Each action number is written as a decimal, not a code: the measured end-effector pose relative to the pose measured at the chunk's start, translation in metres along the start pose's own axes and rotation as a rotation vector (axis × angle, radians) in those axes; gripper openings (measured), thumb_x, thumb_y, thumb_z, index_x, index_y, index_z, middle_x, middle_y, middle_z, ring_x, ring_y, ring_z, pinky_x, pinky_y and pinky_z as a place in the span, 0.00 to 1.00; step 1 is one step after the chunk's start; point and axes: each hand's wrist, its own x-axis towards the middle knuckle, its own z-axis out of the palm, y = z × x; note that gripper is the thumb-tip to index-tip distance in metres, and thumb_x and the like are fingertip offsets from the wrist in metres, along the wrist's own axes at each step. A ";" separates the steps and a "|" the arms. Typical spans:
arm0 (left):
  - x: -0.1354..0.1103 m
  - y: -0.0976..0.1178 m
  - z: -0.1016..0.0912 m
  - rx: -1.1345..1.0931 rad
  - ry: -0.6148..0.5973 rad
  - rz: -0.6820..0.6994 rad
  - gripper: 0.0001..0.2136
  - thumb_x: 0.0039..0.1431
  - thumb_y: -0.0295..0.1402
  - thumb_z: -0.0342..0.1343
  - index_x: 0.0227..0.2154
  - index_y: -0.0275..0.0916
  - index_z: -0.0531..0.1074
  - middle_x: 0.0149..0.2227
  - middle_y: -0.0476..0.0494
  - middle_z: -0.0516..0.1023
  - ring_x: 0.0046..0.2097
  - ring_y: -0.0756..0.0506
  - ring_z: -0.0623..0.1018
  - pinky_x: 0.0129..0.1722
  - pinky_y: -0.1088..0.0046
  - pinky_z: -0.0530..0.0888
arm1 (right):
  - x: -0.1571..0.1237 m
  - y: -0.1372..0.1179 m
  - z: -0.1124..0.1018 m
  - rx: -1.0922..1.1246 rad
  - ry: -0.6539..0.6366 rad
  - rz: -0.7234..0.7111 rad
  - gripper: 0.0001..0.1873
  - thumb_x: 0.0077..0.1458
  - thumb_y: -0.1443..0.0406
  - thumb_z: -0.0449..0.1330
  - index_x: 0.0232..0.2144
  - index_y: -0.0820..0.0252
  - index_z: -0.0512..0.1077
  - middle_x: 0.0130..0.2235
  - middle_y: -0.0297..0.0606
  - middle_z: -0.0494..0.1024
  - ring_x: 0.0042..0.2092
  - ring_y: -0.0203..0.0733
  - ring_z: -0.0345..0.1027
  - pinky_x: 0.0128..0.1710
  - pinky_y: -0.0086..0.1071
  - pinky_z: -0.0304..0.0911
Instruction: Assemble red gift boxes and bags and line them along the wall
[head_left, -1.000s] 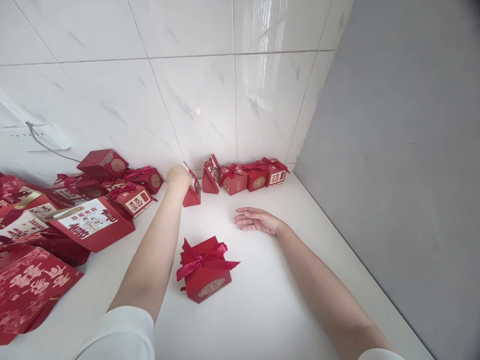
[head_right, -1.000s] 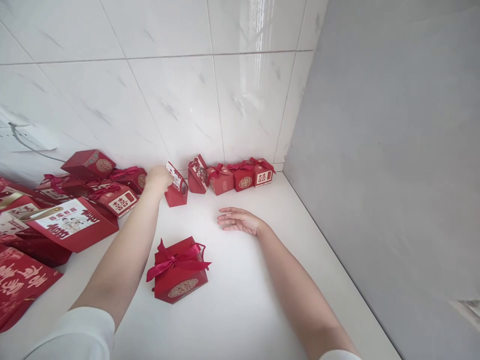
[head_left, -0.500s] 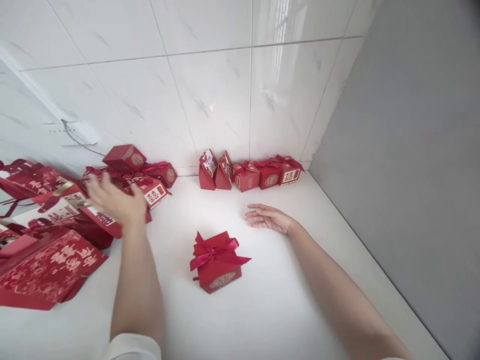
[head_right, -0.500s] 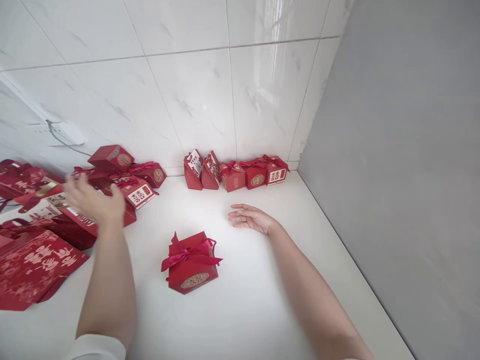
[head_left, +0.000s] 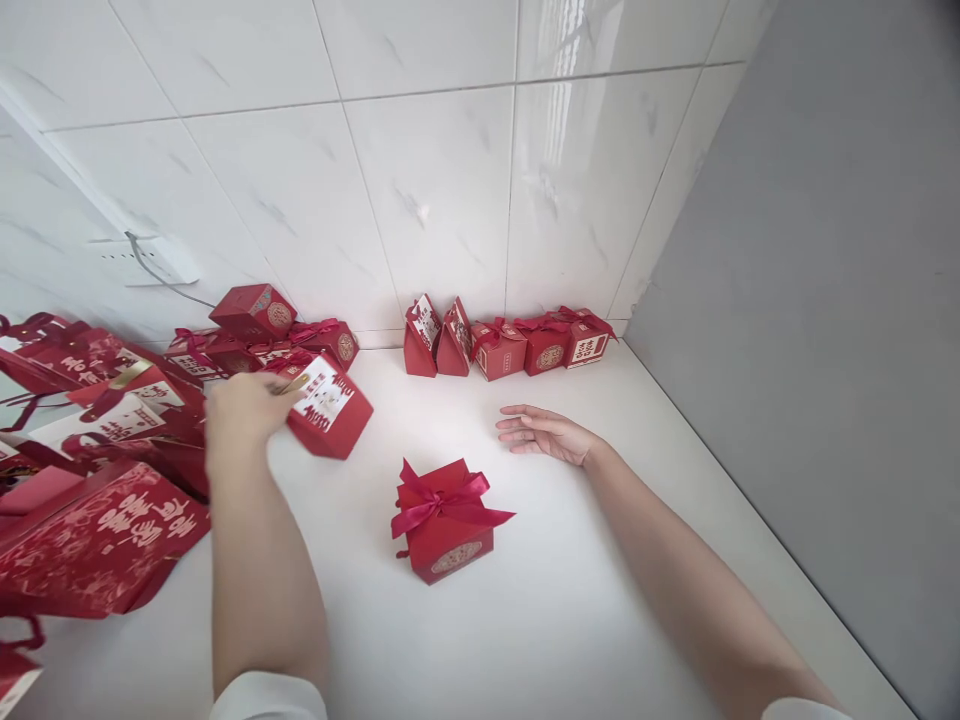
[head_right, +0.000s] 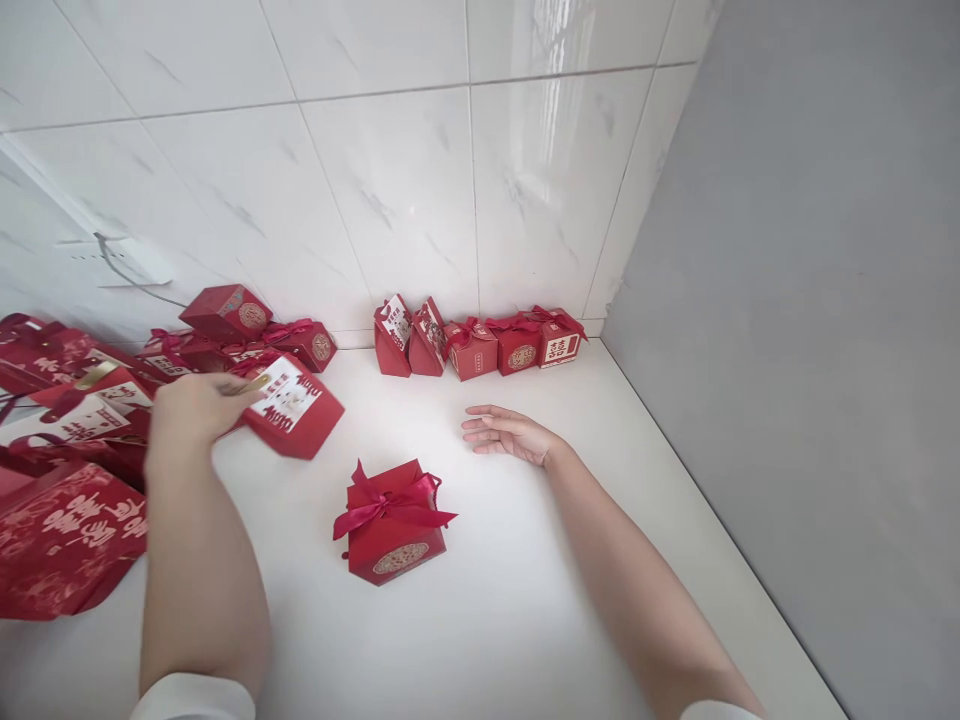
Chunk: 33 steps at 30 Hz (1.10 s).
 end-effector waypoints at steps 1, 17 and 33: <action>0.000 0.016 0.009 -0.037 0.028 0.014 0.14 0.48 0.43 0.62 0.36 0.42 0.79 0.38 0.41 0.82 0.45 0.36 0.78 0.49 0.62 0.73 | -0.001 -0.009 0.008 -0.073 -0.046 -0.017 0.26 0.61 0.55 0.58 0.59 0.55 0.64 0.60 0.49 0.68 0.58 0.50 0.68 0.58 0.51 0.63; 0.049 0.166 0.059 -0.361 -0.030 0.053 0.17 0.64 0.39 0.55 0.51 0.35 0.69 0.51 0.38 0.73 0.49 0.42 0.76 0.48 0.59 0.75 | -0.013 -0.029 0.112 -0.948 -0.321 -0.172 0.61 0.39 0.60 0.73 0.69 0.44 0.44 0.66 0.44 0.56 0.62 0.54 0.59 0.56 0.38 0.60; -0.009 0.064 0.001 -0.248 -0.166 0.204 0.25 0.55 0.55 0.53 0.48 0.43 0.73 0.51 0.41 0.77 0.54 0.36 0.75 0.54 0.61 0.70 | -0.078 -0.105 0.055 -0.907 0.114 -0.258 0.50 0.40 0.60 0.72 0.64 0.47 0.56 0.56 0.44 0.68 0.52 0.56 0.67 0.46 0.42 0.69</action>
